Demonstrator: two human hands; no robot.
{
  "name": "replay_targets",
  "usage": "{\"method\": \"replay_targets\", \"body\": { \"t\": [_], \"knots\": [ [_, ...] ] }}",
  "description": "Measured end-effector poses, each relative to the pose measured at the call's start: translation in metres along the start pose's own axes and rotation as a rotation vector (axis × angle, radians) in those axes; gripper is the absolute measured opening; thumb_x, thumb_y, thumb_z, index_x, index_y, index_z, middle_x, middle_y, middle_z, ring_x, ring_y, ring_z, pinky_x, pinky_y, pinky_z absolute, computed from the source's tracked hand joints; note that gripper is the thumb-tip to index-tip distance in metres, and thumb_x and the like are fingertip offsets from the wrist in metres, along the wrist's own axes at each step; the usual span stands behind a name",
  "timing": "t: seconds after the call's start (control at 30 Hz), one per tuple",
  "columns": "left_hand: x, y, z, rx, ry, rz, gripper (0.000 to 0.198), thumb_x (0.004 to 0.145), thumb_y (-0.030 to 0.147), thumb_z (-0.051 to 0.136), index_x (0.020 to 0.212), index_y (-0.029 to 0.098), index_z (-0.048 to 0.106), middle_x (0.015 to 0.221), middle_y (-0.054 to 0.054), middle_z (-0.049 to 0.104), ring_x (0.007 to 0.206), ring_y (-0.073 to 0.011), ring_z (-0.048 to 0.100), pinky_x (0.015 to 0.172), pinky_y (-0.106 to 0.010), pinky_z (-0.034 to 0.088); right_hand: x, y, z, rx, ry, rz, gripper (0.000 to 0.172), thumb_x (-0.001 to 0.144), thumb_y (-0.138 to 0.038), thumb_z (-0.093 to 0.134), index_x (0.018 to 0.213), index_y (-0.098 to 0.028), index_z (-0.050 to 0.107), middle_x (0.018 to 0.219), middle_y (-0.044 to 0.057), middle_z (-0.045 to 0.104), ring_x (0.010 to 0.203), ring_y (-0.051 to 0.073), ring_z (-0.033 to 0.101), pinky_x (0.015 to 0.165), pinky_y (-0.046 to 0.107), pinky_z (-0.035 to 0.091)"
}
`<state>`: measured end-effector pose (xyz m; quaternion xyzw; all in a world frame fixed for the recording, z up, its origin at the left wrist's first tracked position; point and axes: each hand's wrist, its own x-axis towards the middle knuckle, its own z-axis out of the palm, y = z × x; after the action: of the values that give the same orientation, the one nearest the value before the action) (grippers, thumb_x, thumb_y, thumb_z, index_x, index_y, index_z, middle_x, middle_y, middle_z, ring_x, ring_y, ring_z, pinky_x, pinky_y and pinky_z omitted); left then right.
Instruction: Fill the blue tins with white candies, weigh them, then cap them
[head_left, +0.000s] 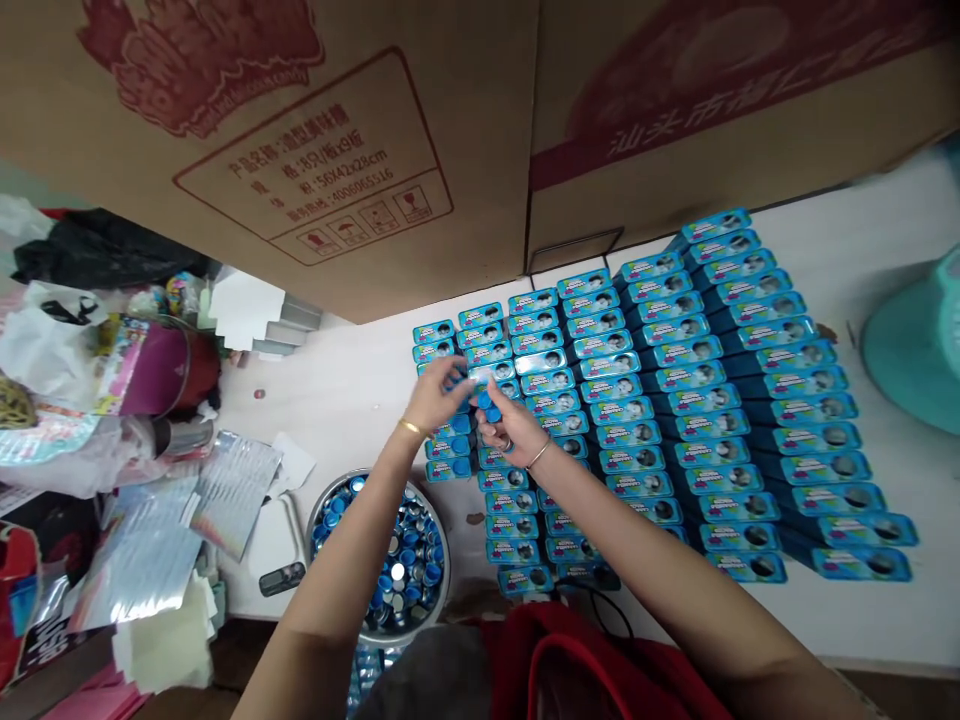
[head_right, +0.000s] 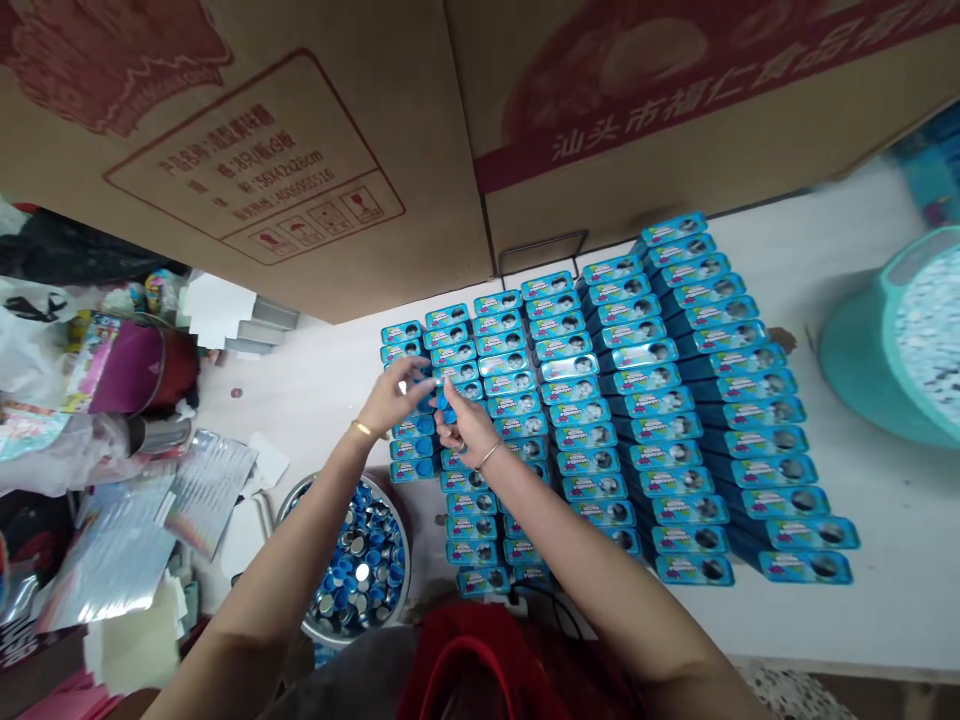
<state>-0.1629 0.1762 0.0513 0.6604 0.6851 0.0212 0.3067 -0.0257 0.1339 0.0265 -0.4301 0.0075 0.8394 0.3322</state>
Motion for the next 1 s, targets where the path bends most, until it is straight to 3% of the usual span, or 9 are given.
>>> {"method": "replay_targets", "body": {
  "t": [0.07, 0.13, 0.23, 0.33, 0.47, 0.63, 0.77, 0.9, 1.0],
  "knots": [
    [-0.010, 0.003, 0.006, -0.180, -0.039, 0.138, 0.016, 0.076, 0.028, 0.064, 0.089, 0.019, 0.062, 0.091, -0.001, 0.064, 0.081, -0.0121, 0.059, 0.078, -0.023, 0.047, 0.003, -0.001, 0.002, 0.008, -0.012, -0.002, 0.040, 0.067, -0.054, 0.070, 0.070, -0.018, 0.054, 0.050, -0.005, 0.048, 0.036, 0.004, 0.036, 0.028, 0.015, 0.018],
    [-0.009, 0.002, 0.010, -0.255, -0.021, 0.132, 0.009, 0.076, 0.024, 0.061, 0.080, 0.017, 0.060, 0.083, -0.001, 0.063, 0.076, -0.0114, 0.058, 0.075, -0.023, 0.048, 0.006, -0.002, 0.004, 0.022, -0.034, -0.007, 0.036, 0.070, -0.051, 0.069, 0.072, -0.018, 0.055, 0.050, -0.005, 0.048, 0.037, 0.005, 0.036, 0.029, 0.016, 0.019],
    [0.016, -0.010, 0.006, -0.157, 0.084, -0.063, 0.012, 0.083, 0.026, 0.051, 0.084, 0.016, 0.058, 0.079, -0.002, 0.062, 0.072, -0.0123, 0.057, 0.069, -0.024, 0.046, 0.006, -0.005, 0.004, 0.046, -0.077, -0.031, 0.028, 0.075, -0.043, 0.063, 0.081, -0.017, 0.059, 0.057, -0.001, 0.056, 0.042, 0.007, 0.042, 0.032, 0.017, 0.025],
    [0.053, -0.024, -0.006, -0.031, 0.129, -0.260, 0.012, 0.080, 0.027, 0.054, 0.081, 0.016, 0.059, 0.080, -0.005, 0.064, 0.075, -0.0159, 0.058, 0.069, -0.026, 0.045, 0.004, -0.008, 0.001, 0.047, -0.100, -0.081, 0.024, 0.075, -0.037, 0.064, 0.086, -0.016, 0.061, 0.065, 0.002, 0.062, 0.046, 0.007, 0.045, 0.034, 0.017, 0.029],
    [0.088, -0.033, -0.018, 0.104, 0.009, -0.421, 0.020, 0.063, 0.032, 0.073, 0.066, 0.016, 0.060, 0.076, -0.009, 0.066, 0.078, -0.0227, 0.062, 0.069, -0.029, 0.044, 0.003, -0.010, -0.004, 0.020, -0.104, -0.122, 0.030, 0.073, -0.044, 0.068, 0.081, -0.017, 0.061, 0.067, 0.002, 0.064, 0.043, 0.005, 0.042, 0.034, 0.017, 0.028],
    [0.101, -0.032, -0.024, 0.210, -0.064, -0.496, 0.029, 0.055, 0.036, 0.079, 0.068, 0.015, 0.062, 0.083, -0.015, 0.068, 0.084, -0.0313, 0.064, 0.073, -0.035, 0.046, 0.008, -0.011, 0.000, 0.002, -0.101, -0.136, 0.035, 0.070, -0.050, 0.070, 0.078, -0.018, 0.058, 0.065, 0.002, 0.064, 0.041, 0.005, 0.041, 0.033, 0.017, 0.026],
    [0.080, -0.015, -0.026, 0.205, 0.000, -0.379, 0.024, 0.068, 0.036, 0.071, 0.079, 0.015, 0.064, 0.090, -0.015, 0.066, 0.093, -0.0312, 0.062, 0.078, -0.038, 0.046, 0.010, -0.013, 0.007, 0.018, -0.056, -0.184, 0.039, 0.064, -0.052, 0.073, 0.074, -0.021, 0.052, 0.059, -0.001, 0.062, 0.040, 0.005, 0.040, 0.033, 0.016, 0.025],
    [0.032, 0.008, -0.012, 0.018, -0.002, -0.038, 0.023, 0.078, 0.034, 0.062, 0.097, 0.022, 0.062, 0.095, -0.004, 0.064, 0.089, -0.0164, 0.060, 0.081, -0.027, 0.047, 0.015, -0.016, 0.011, 0.051, -0.005, -0.240, 0.045, 0.060, -0.055, 0.075, 0.070, -0.022, 0.046, 0.052, -0.006, 0.054, 0.038, 0.004, 0.039, 0.031, 0.015, 0.023],
    [0.009, 0.013, 0.004, -0.278, 0.008, 0.159, 0.011, 0.074, 0.026, 0.064, 0.082, 0.018, 0.062, 0.085, -0.001, 0.062, 0.079, -0.0117, 0.058, 0.076, -0.024, 0.048, 0.022, -0.017, 0.013, 0.059, 0.026, -0.264, 0.047, 0.059, -0.056, 0.075, 0.069, -0.022, 0.044, 0.048, -0.009, 0.048, 0.037, 0.005, 0.040, 0.030, 0.016, 0.023]
  ]
}}
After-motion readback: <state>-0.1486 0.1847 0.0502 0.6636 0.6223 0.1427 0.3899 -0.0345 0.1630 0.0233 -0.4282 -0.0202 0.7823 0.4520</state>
